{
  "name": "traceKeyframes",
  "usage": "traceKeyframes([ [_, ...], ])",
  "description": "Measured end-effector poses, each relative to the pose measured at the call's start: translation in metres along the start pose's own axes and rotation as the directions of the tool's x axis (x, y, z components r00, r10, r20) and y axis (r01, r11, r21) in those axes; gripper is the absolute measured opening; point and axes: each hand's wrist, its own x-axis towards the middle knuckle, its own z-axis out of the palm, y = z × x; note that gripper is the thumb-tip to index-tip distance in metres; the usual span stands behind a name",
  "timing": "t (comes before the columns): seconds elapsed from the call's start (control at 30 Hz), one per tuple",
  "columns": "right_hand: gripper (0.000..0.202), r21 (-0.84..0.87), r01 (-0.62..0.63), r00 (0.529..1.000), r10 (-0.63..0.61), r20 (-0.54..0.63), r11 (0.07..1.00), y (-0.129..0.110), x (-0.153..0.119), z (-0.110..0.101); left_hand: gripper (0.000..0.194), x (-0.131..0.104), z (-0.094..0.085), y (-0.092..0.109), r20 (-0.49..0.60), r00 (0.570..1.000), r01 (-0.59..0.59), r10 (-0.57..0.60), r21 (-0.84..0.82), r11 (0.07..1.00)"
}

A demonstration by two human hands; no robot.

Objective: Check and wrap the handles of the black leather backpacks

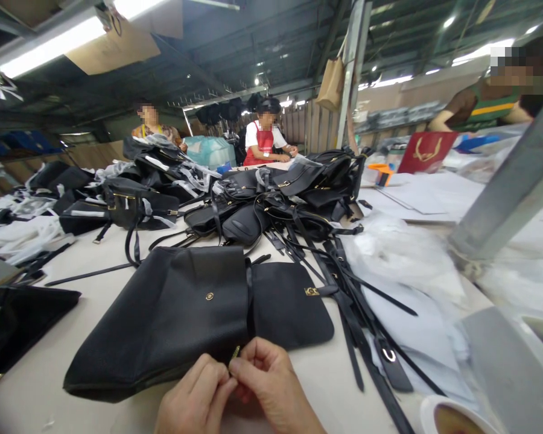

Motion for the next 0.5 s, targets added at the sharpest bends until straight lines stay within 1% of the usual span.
traceKeyframes([
  [0.1, 0.037, 0.002, 0.008, 1.000, -0.008, 0.010, 1.000, -0.002, -0.001, 0.001, 0.023, -0.002, 0.001, 0.000, -0.003, 1.000, 0.029, -0.029, -0.012, 0.999],
  [0.23, 0.036, 0.014, 0.036, 0.998, -0.037, 0.048, 0.999, -0.002, -0.002, 0.002, 0.024, -0.002, -0.004, 0.000, 0.034, 0.992, 0.128, -0.124, -0.149, 0.980],
  [0.3, 0.036, 0.039, 0.028, 0.998, -0.031, 0.061, 0.999, 0.001, -0.001, 0.003, 0.024, -0.003, -0.008, -0.001, 0.041, 0.987, 0.161, -0.156, -0.195, 0.968],
  [0.37, 0.037, 0.095, -0.007, 0.998, 0.000, 0.070, 0.995, 0.006, 0.000, 0.006, 0.024, -0.004, -0.011, -0.003, 0.028, 0.987, 0.160, -0.158, -0.209, 0.965],
  [0.5, 0.041, 0.202, -0.118, 0.989, 0.097, 0.110, 0.972, 0.017, 0.002, 0.010, 0.024, -0.008, -0.014, -0.007, -0.020, 0.994, 0.105, -0.110, -0.179, 0.978],
])
